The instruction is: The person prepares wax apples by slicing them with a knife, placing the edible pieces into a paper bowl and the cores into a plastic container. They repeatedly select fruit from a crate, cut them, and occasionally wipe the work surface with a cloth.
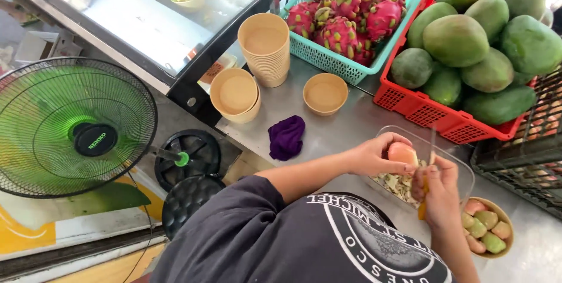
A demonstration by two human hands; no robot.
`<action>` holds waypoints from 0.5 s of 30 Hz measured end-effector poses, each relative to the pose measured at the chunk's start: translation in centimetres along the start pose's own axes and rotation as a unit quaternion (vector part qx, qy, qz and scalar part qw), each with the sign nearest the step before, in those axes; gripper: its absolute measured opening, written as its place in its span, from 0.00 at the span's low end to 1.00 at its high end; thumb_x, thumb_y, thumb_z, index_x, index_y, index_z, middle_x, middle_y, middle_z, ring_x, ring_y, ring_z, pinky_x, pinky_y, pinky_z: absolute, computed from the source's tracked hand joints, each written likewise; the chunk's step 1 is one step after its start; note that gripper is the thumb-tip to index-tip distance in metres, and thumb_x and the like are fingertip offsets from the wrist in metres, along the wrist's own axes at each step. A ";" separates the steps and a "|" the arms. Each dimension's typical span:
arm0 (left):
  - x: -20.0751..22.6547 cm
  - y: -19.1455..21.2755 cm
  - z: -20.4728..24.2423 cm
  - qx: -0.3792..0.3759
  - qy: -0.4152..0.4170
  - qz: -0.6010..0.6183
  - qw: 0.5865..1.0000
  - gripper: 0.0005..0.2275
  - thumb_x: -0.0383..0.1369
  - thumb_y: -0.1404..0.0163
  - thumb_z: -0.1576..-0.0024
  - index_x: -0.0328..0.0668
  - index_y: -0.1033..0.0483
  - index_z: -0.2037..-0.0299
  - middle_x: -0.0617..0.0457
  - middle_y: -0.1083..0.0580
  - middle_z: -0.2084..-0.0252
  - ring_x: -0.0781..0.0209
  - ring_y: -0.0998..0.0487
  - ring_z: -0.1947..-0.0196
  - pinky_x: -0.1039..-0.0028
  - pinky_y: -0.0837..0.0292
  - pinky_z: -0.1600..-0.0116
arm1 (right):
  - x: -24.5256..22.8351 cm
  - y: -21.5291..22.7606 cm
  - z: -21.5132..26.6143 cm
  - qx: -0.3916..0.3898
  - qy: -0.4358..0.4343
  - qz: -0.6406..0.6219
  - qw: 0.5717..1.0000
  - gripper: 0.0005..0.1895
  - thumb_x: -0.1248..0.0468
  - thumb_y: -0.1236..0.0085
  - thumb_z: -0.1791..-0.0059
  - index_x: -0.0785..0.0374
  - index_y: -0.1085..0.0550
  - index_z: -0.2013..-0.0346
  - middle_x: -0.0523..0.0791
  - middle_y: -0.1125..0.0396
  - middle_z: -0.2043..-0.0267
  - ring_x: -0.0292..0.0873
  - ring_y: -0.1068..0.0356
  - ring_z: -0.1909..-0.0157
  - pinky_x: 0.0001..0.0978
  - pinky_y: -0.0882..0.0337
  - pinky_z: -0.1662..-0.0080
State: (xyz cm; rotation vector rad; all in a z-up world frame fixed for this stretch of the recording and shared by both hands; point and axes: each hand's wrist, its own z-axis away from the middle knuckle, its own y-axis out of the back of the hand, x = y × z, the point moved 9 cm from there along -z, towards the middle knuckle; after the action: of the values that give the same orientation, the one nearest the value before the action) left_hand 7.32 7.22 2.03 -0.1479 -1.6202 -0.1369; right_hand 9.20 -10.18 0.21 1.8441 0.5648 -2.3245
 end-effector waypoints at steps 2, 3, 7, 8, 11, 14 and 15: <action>-1.3 0.7 -0.8 0.006 -0.017 0.008 1.000 0.27 0.36 0.39 0.43 0.33 0.34 0.38 0.41 0.24 0.46 0.55 0.22 0.47 0.68 0.23 0.46 | -0.3 1.2 -0.3 0.014 0.026 0.065 0.997 0.14 0.62 0.60 0.39 0.54 0.44 0.39 0.43 0.41 0.69 0.34 0.46 0.75 0.25 0.44 0.73; -1.7 1.1 -1.0 0.008 -0.026 0.011 1.000 0.26 0.35 0.39 0.42 0.32 0.34 0.38 0.40 0.23 0.47 0.55 0.21 0.48 0.68 0.22 0.47 | -0.5 2.2 -0.5 0.023 0.039 0.097 0.994 0.16 0.63 0.60 0.39 0.54 0.44 0.37 0.44 0.41 0.68 0.34 0.45 0.74 0.26 0.43 0.73; -2.0 0.1 -1.5 -0.059 0.020 0.315 0.947 0.23 0.48 0.56 0.35 0.49 0.40 0.33 0.46 0.26 0.42 0.64 0.22 0.61 0.78 0.32 0.68 | -0.1 5.1 -0.3 0.046 0.076 0.441 0.893 0.26 0.66 0.58 0.44 0.55 0.40 0.29 0.55 0.31 0.58 0.51 0.31 0.57 0.38 0.32 0.55; -2.0 0.2 -1.4 -0.067 0.052 0.327 0.941 0.23 0.52 0.60 0.34 0.54 0.39 0.33 0.48 0.26 0.41 0.65 0.23 0.64 0.81 0.39 0.73 | 0.8 5.9 -0.4 0.052 0.051 0.491 0.868 0.28 0.66 0.58 0.45 0.53 0.39 0.28 0.57 0.30 0.54 0.55 0.30 0.53 0.41 0.32 0.51; -1.9 -0.5 -1.3 -0.101 0.110 0.376 0.915 0.29 0.62 0.71 0.36 0.55 0.35 0.35 0.53 0.26 0.42 0.68 0.23 0.65 0.83 0.46 0.76 | 2.5 7.1 -0.7 0.039 0.060 0.623 0.779 0.31 0.67 0.56 0.46 0.48 0.37 0.26 0.61 0.32 0.46 0.64 0.32 0.43 0.51 0.34 0.42; -2.0 -1.0 -1.5 -0.131 0.120 0.349 0.920 0.35 0.68 0.73 0.34 0.50 0.31 0.36 0.54 0.25 0.53 0.67 0.23 0.60 0.80 0.40 0.68 | 3.2 7.2 0.1 0.049 0.078 0.664 0.742 0.31 0.67 0.55 0.49 0.44 0.32 0.31 0.60 0.33 0.47 0.63 0.34 0.45 0.50 0.34 0.45; -1.8 -1.1 -1.5 -0.134 0.116 0.347 0.921 0.34 0.67 0.73 0.34 0.50 0.32 0.36 0.55 0.25 0.53 0.67 0.22 0.59 0.80 0.39 0.67 | 3.1 6.8 0.2 0.052 0.066 0.671 0.736 0.30 0.65 0.53 0.49 0.43 0.31 0.32 0.57 0.32 0.52 0.61 0.33 0.47 0.48 0.33 0.45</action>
State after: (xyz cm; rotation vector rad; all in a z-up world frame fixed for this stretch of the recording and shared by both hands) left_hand 8.65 5.87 0.33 -0.8733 -1.2235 0.1697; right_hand 10.47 -16.09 -4.15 1.5074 -0.7379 -1.1879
